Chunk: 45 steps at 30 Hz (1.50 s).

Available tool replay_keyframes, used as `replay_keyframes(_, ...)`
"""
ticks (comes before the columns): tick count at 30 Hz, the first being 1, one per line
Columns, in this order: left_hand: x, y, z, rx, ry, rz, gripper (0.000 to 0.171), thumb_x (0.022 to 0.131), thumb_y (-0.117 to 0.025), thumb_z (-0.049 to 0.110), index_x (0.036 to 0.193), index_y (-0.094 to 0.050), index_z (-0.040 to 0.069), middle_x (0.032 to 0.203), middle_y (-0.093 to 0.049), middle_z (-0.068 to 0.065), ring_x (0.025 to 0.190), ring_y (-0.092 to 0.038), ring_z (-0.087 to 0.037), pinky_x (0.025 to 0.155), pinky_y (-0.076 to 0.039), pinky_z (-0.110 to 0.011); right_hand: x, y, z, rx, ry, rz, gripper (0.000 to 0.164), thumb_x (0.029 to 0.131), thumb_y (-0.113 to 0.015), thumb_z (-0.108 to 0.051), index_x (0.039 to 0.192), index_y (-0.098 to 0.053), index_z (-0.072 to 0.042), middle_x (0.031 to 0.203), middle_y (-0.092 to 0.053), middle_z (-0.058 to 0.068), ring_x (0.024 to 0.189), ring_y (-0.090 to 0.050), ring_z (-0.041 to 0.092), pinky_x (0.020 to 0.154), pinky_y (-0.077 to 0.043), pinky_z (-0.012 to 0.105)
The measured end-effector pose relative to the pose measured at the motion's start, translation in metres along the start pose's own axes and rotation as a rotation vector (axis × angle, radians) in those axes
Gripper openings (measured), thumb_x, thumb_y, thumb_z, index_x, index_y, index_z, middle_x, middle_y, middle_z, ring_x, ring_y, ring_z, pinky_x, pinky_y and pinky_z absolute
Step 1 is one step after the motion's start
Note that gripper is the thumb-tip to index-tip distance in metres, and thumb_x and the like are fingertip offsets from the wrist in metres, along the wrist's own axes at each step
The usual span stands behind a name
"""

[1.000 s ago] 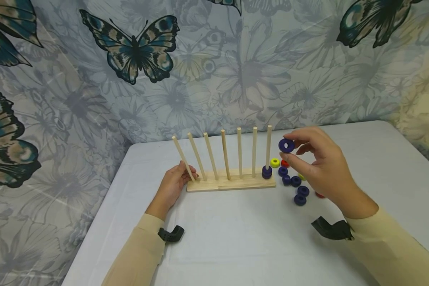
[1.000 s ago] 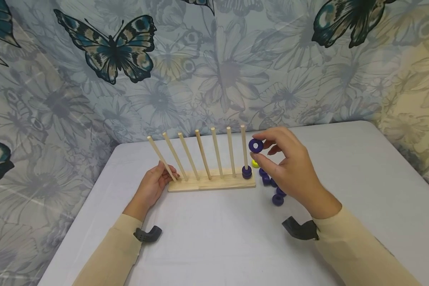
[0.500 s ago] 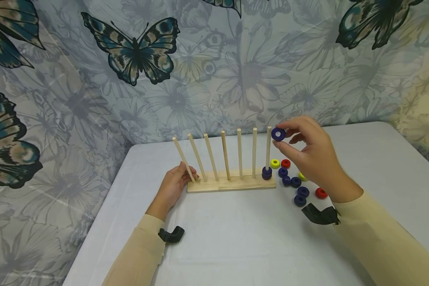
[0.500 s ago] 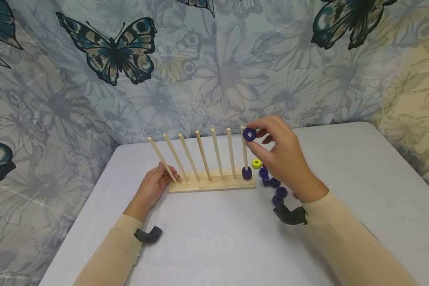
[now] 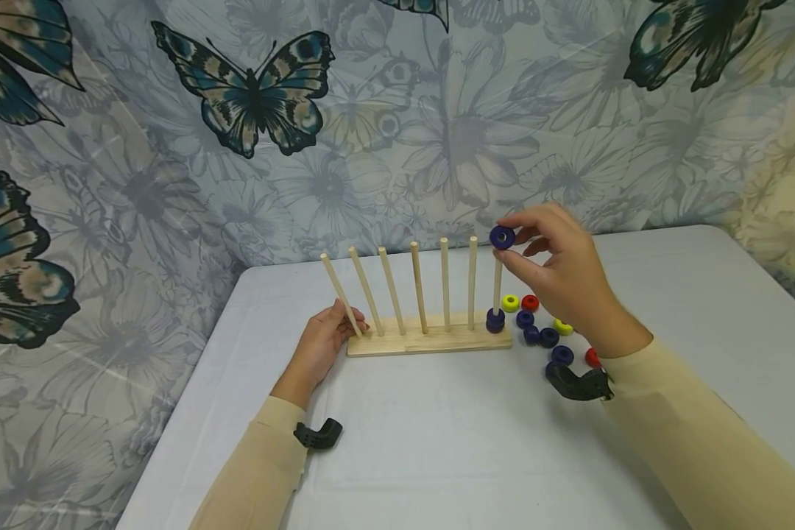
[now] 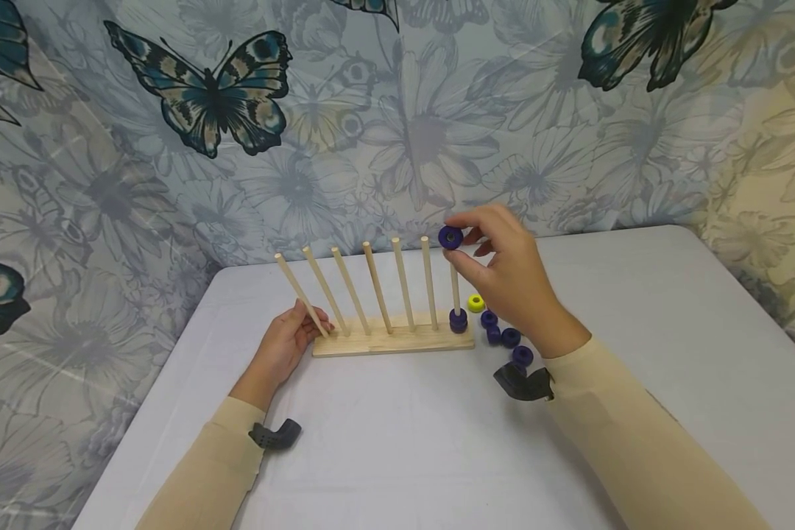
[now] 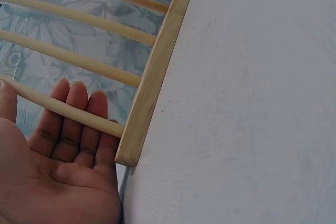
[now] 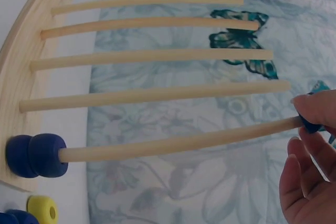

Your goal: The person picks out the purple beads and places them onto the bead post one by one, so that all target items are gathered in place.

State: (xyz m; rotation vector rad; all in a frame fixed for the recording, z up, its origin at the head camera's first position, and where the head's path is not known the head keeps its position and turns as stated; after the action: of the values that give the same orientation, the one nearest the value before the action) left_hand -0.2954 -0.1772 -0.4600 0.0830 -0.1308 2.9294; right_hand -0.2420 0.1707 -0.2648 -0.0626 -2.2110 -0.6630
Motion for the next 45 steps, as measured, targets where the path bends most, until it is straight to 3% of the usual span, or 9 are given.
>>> replay_keyframes(22, -0.001, 0.001, 0.001, 0.005, 0.015, 0.006, 0.063, 0.116, -0.044, 0.051, 0.109, -0.07, -0.006, 0.097, -0.072, -0.012, 0.103, -0.072, -0.025, 0.098, -0.055, -0.034, 0.003, -0.002, 0.008, 0.024, -0.046, -0.027, 0.039, 0.093, -0.084, 0.007, 0.129, -0.071, 0.003, 0.115, -0.066, 0.011, 0.101, -0.062, 0.016, 0.085, -0.053, 0.018)
replay_keyframes(30, -0.001, 0.001, 0.002, 0.014, -0.001, -0.001, 0.061, 0.116, -0.046, 0.051, 0.108, -0.071, -0.004, 0.098, -0.072, -0.012, 0.103, -0.072, -0.025, 0.098, -0.055, -0.034, 0.004, -0.004, 0.007, 0.027, -0.047, -0.048, 0.039, 0.095, -0.082, 0.006, 0.133, -0.071, 0.001, 0.113, -0.066, 0.009, 0.101, -0.063, 0.025, 0.085, -0.053, 0.019)
replay_keyframes(45, 0.0, 0.0, 0.001, 0.014, 0.001, 0.001, 0.059, 0.118, -0.043, 0.047, 0.108, -0.071, -0.005, 0.097, -0.073, -0.011, 0.102, -0.072, -0.025, 0.096, -0.056, -0.034, 0.0, 0.0, 0.016, 0.024, -0.102, -0.049, 0.038, 0.098, -0.079, 0.001, 0.136, -0.07, -0.002, 0.124, -0.068, 0.011, 0.103, -0.062, 0.017, 0.088, -0.051, 0.022)
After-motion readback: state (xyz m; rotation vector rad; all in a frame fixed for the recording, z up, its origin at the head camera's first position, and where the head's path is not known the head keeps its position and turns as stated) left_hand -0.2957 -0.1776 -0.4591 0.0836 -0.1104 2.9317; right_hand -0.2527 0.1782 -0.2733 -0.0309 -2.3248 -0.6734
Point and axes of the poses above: each hand's wrist, its own x-axis towards the middle knuckle, its own y-axis out of the back of the hand, z = x × y, the point moved 9 cm from there along x, towards the middle knuckle
